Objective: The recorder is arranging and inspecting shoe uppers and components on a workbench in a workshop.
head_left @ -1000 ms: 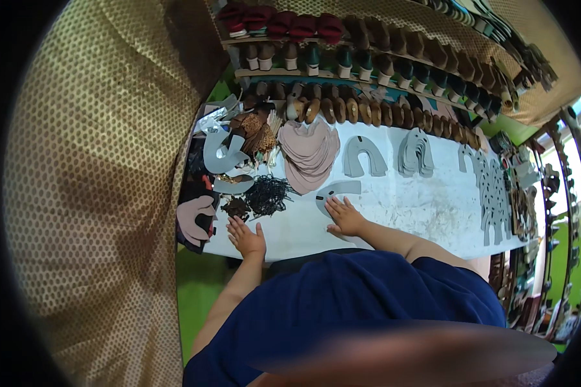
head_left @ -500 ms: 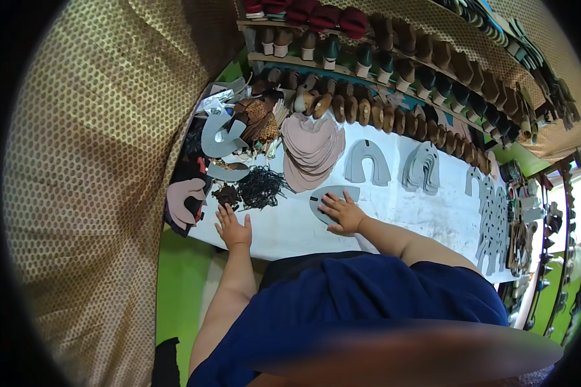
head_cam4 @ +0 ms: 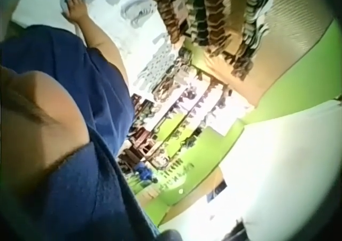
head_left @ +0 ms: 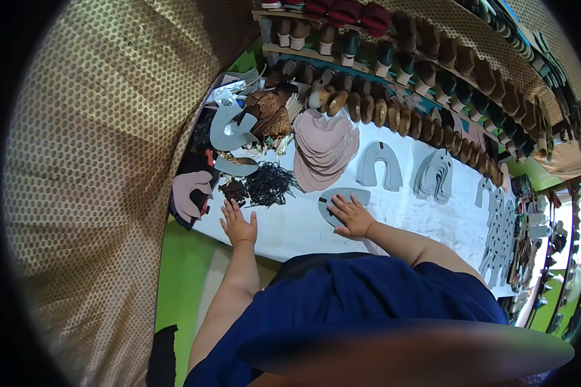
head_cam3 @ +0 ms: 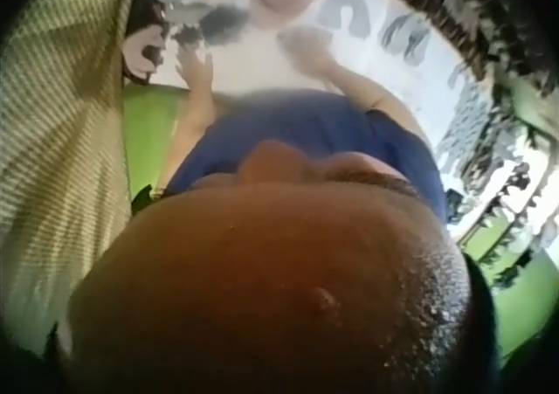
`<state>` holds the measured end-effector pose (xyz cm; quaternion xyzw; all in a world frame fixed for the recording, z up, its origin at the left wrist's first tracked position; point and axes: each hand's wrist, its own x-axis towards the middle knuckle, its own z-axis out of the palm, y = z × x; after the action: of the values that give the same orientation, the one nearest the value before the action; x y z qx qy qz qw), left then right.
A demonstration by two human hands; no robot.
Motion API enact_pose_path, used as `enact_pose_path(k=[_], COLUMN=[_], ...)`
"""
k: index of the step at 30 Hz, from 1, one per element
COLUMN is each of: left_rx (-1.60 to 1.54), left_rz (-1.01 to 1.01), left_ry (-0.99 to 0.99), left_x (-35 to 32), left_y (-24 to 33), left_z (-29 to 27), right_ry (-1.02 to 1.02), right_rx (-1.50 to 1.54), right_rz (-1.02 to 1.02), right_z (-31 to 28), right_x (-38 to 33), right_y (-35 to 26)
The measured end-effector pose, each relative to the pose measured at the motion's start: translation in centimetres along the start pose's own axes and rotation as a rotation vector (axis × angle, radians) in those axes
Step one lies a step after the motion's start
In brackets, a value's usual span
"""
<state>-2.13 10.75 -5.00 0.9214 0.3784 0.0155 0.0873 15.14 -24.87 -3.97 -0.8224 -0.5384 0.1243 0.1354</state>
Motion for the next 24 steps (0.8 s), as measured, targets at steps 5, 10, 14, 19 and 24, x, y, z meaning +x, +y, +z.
enact_pose_path(k=[5,10,14,19,24], left_rx=[0.007,0.043,0.04,0.054,0.045], left_rz=[-0.01,-0.005,0.006,-0.005,-0.006], left_ry=[-0.013,-0.024,-0.014,-0.03,-0.026], left_x=[-0.2,0.2,0.1,0.0,0.1], left_y=[0.2,0.3,0.4,0.6,0.6], left_z=[-0.2,-0.1,-0.1,-0.4,-0.3], right_ry=[-0.014,-0.003,-0.02,-0.02,0.04], right_rx=[-0.028,-0.027,0.041,0.02,0.0], right_rz=[-0.014,-0.013,-0.103,-0.077,0.026], right_z=[0.0,0.8,0.5,1.2,0.7], right_x=[1.2,1.9,2.0,1.8,2.0], right_y=[0.3,0.1,-0.4,-0.2,-0.1])
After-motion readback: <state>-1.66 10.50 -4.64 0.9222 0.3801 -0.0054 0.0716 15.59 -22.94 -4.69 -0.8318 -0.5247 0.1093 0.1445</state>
